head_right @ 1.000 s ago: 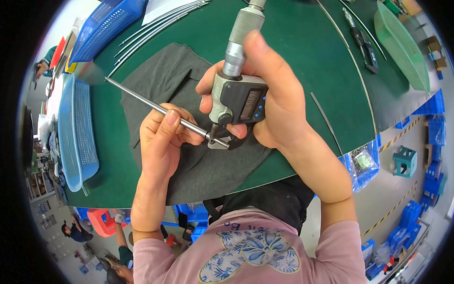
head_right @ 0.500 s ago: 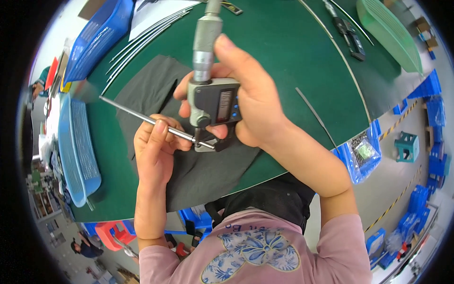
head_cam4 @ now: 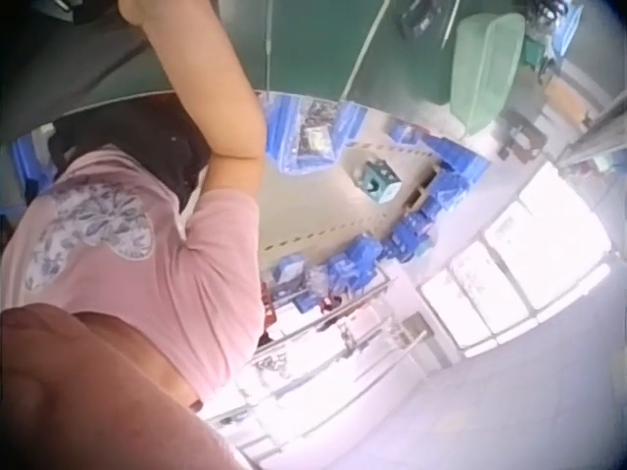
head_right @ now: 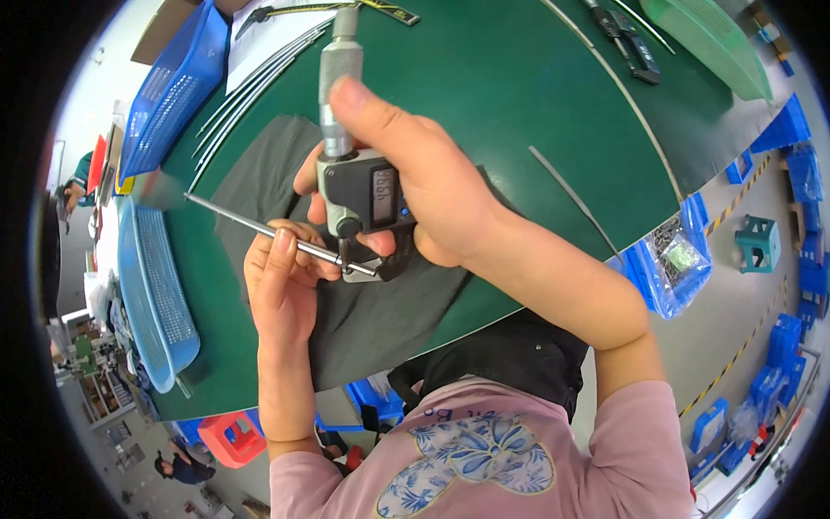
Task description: Measuring the diameter of long metal rods using a digital micrometer for quality control.
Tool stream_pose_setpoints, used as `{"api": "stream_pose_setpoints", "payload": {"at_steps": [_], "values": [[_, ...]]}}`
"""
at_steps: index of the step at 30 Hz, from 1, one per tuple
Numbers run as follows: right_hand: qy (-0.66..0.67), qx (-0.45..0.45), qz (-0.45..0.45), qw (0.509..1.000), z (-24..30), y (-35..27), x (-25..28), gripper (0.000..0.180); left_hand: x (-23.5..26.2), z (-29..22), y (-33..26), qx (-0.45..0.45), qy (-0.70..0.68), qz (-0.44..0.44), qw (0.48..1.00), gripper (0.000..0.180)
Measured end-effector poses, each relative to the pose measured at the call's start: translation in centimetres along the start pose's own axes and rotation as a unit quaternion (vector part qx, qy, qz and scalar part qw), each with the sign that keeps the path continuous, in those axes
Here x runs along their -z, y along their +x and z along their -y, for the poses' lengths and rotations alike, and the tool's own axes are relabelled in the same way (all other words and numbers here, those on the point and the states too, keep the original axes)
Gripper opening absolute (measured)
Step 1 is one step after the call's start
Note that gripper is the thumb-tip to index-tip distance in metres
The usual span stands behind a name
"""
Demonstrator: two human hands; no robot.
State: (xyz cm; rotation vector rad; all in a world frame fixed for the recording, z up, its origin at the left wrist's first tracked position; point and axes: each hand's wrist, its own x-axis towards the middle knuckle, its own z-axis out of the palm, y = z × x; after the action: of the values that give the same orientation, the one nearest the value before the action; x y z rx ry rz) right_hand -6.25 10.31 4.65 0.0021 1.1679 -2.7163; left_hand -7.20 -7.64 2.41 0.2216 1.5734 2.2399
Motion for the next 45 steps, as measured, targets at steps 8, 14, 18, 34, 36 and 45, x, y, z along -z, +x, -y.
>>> {"api": "stream_pose_setpoints", "payload": {"at_steps": [8,14,18,34,36,45], "values": [[0.023,-0.024,-0.062,0.997,0.2,0.0,-0.5,0.066,0.1,0.0,0.0,-0.001,-0.009,0.004,1.0,0.02],[0.011,-0.016,-0.01,1.0,0.2,0.0,0.0,0.064,0.0,-0.1,0.0,0.0,-0.012,0.01,1.0,0.019],[-0.029,-0.001,-0.012,0.999,0.1,-0.1,0.2,0.062,-0.2,-0.1,-0.1,0.0,-0.008,0.006,1.0,0.019],[0.024,0.0,0.002,1.0,-0.1,0.0,0.2,0.057,0.0,-0.1,0.0,-0.005,-0.017,0.01,1.0,0.019],[0.052,-0.017,-0.001,0.998,-0.1,0.0,0.3,0.059,0.0,-0.1,0.0,-0.005,-0.023,0.012,1.0,0.02],[0.042,-0.003,0.001,0.999,-0.3,-0.1,-0.1,0.058,0.3,-0.1,-0.3,-0.007,-0.017,0.014,1.0,0.019]]}}
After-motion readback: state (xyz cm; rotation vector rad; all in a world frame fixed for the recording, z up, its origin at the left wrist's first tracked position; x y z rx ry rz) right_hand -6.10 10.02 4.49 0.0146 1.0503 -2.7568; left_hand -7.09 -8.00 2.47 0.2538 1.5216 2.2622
